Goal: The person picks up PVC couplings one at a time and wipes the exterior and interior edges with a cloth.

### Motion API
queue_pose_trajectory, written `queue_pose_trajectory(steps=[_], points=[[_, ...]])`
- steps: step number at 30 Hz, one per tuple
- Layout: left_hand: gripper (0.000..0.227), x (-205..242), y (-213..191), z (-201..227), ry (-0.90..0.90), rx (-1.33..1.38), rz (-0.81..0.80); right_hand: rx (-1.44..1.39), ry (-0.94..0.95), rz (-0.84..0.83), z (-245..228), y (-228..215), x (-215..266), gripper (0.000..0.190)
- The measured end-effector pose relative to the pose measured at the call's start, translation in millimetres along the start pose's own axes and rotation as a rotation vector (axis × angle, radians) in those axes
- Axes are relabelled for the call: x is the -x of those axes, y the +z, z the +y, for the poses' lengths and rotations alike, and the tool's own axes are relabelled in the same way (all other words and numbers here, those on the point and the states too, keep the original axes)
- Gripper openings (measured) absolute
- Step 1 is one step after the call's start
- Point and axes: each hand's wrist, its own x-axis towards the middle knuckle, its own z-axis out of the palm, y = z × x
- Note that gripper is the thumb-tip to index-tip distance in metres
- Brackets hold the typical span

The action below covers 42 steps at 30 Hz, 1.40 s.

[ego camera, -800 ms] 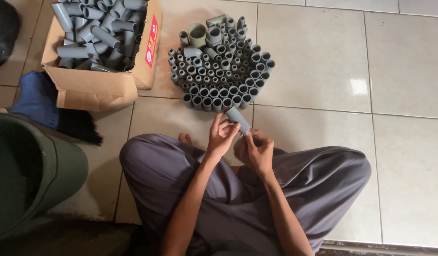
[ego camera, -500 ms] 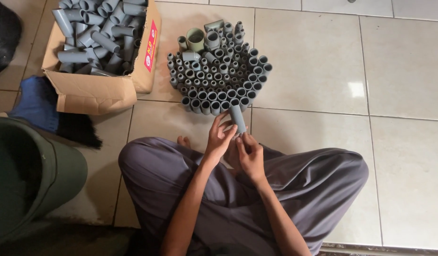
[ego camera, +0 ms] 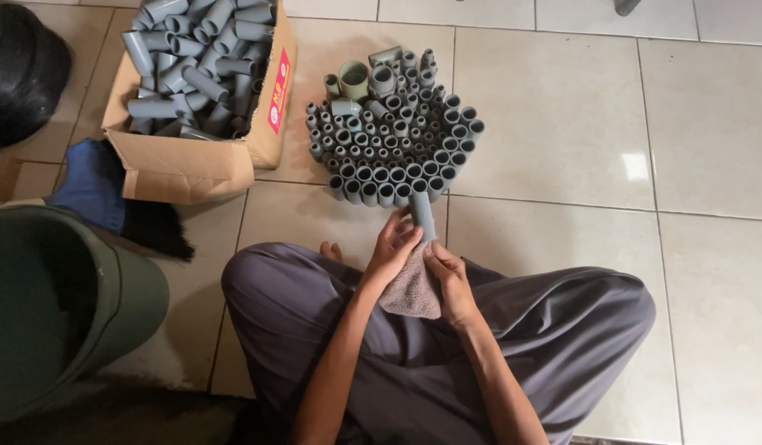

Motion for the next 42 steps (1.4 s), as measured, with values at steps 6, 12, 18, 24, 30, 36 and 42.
queue_pose_trajectory(steps=[6, 12, 18, 24, 30, 36, 42], points=[[0.058, 2.0, 5.4, 15.1, 0.007, -0.174, 0.093, 0.334, -0.176, -0.029, 17.8, -25.9, -7.4, 0.034], [0.064, 7.2, 10.3, 24.8, 0.034, 0.168, -0.006, -0.374, 0.281, -0.176, 20.4, -33.7, -13.2, 0.005], [0.040, 6.5, 5.6, -0.2, -0.063, -0.034, 0.054, 0.427, -0.270, -0.053, 7.9, -34.5, -17.8, 0.025], [0.038, 4.2, -5.9, -7.6, -0.034, -0.048, 0.040, -0.077, 0.074, -0.045, -16.8, -6.3, 4.7, 0.024], [0.035, 6.5, 8.7, 16.4, -0.036, 0.015, -0.036, -0.214, 0.181, -0.142, 23.2, -45.2, -16.8, 0.017], [0.042, 0.0, -2.8, -16.4, -0.093, -0.033, 0.041, 0.414, -0.198, -0.024, 13.2, -42.3, -21.2, 0.014], [0.059, 5.3, 8.4, 23.0, -0.136, 0.094, 0.073, -0.206, 0.297, -0.120, 42.0, -42.5, -22.0, 0.031]])
